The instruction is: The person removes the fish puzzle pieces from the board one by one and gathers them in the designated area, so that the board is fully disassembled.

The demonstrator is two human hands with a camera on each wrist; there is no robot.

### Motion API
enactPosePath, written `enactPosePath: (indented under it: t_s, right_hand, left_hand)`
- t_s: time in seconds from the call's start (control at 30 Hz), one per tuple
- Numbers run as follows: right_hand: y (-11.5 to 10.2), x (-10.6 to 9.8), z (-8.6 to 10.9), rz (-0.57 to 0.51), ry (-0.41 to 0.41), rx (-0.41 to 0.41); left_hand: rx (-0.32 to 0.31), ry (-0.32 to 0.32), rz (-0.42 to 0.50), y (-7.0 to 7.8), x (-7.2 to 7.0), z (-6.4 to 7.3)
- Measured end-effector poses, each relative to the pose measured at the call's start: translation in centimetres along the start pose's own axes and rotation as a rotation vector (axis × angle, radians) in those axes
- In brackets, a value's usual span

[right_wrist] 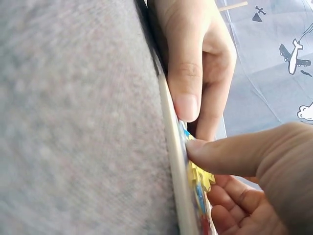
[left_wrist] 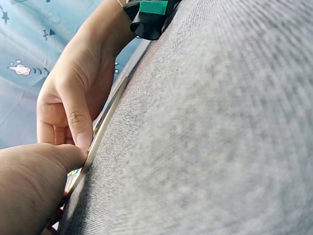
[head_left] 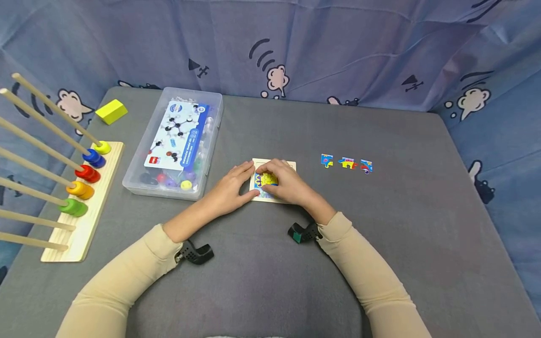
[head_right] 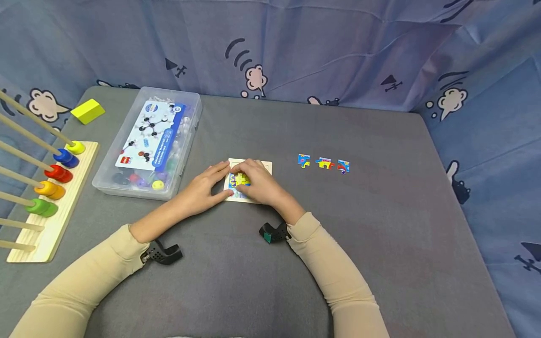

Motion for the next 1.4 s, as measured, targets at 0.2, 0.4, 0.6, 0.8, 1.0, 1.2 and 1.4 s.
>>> enactPosePath:
  t_s: [0.2,0.4,0.6,0.8,1.0,1.2,1.4]
  right_hand:
    - [0.0,-0.3,0.2,0.005,0.006,0.0]
    - [-0.3,-0.4,0.4,0.027,0.005,-0.007]
    - [-0.4,-0.5,0.4,0.054,0.014,-0.003]
    - [-0.4,-0.5,0.4,0.077,0.018,-0.012]
    - [-0.4,-1.0,0.5,0.067,0.003,-0.004]
    - [0.0,-2.0,0.9,0.032,-0.011,0.025]
    - [1.2,-3.0,2.0,-0.015,-0.01,0.057]
  left_hand:
    - [-0.003,0.0,-0.002,-0.1,0.0,0.0]
    - [-0.004,-0.006,-0.003,0.0,-0.1,0.0]
    - [-0.019,-0.015,-0.005,0.0,-0.1,0.1]
    - [-0.008,-0.008,-0.014,0.1,-0.1,0.0]
    - [0.006,0.001,-0.019,0.4,-0.2,0.1]
    - [0.009,-0.002,-0.019,0.4,-0.3,0.1]
    - [0.001,-0.014,-0.014,0.2,-0.2,0.2]
Point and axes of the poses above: each hand's wrist, its own z-axis away from the middle knuckle, its own x-axis out of the palm, y = z × x, the point moved 8 cm from there along -z, towards the middle knuckle, and after that the axes turned 11 degrees about -y, right-handed, at the moved point
